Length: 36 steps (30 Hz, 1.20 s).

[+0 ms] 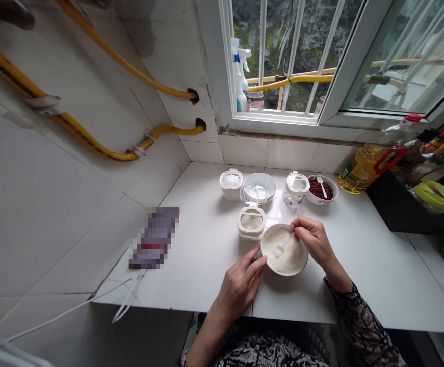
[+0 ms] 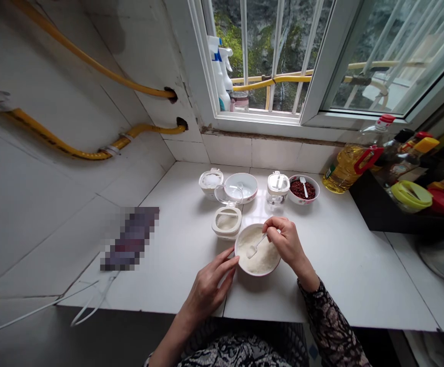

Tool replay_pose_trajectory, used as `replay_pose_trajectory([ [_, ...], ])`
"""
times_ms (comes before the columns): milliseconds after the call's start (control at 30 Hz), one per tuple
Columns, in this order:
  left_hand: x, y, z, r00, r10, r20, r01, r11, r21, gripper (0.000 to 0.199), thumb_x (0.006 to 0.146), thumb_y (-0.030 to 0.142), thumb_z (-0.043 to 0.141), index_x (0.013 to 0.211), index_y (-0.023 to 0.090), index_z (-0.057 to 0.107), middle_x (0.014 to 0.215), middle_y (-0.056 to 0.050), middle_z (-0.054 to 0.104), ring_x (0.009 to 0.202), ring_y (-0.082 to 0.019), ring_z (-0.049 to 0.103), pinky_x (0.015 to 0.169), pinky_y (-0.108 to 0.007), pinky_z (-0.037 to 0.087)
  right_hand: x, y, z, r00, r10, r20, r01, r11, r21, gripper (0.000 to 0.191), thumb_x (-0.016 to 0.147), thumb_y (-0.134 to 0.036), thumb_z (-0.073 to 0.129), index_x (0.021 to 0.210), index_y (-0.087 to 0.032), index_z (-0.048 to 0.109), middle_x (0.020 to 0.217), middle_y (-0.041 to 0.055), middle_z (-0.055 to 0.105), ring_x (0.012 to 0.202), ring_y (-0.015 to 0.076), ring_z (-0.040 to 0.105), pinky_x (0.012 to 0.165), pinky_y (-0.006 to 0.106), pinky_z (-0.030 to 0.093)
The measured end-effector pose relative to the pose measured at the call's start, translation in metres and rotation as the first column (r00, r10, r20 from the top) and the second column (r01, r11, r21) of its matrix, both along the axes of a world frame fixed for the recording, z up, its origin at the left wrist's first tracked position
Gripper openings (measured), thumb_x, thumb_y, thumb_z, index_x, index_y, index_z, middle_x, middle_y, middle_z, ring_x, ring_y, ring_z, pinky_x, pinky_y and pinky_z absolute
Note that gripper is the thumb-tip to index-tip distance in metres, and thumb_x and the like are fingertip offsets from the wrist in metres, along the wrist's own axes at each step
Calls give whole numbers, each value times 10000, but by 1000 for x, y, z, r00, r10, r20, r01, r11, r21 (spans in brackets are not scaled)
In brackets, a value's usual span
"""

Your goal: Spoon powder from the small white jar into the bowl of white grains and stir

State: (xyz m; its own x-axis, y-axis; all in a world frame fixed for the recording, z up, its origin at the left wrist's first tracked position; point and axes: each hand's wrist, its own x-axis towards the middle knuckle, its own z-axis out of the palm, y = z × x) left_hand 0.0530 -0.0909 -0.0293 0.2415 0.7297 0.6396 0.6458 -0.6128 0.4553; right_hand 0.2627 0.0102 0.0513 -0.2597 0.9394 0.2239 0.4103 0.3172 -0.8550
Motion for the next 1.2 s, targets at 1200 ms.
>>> replay_pose_trajectory([
  [1200, 1, 0, 1, 1000, 1, -1, -1, 1000, 26, 337, 941, 35, 469, 1237, 159, 573, 1274, -194, 662, 1137, -241, 696, 882, -322, 612, -1, 6, -3, 979, -55, -197, 2, 965, -261, 165, 677, -276, 516, 597, -207, 642, 495, -27, 523, 525, 148, 469, 578, 286, 357],
])
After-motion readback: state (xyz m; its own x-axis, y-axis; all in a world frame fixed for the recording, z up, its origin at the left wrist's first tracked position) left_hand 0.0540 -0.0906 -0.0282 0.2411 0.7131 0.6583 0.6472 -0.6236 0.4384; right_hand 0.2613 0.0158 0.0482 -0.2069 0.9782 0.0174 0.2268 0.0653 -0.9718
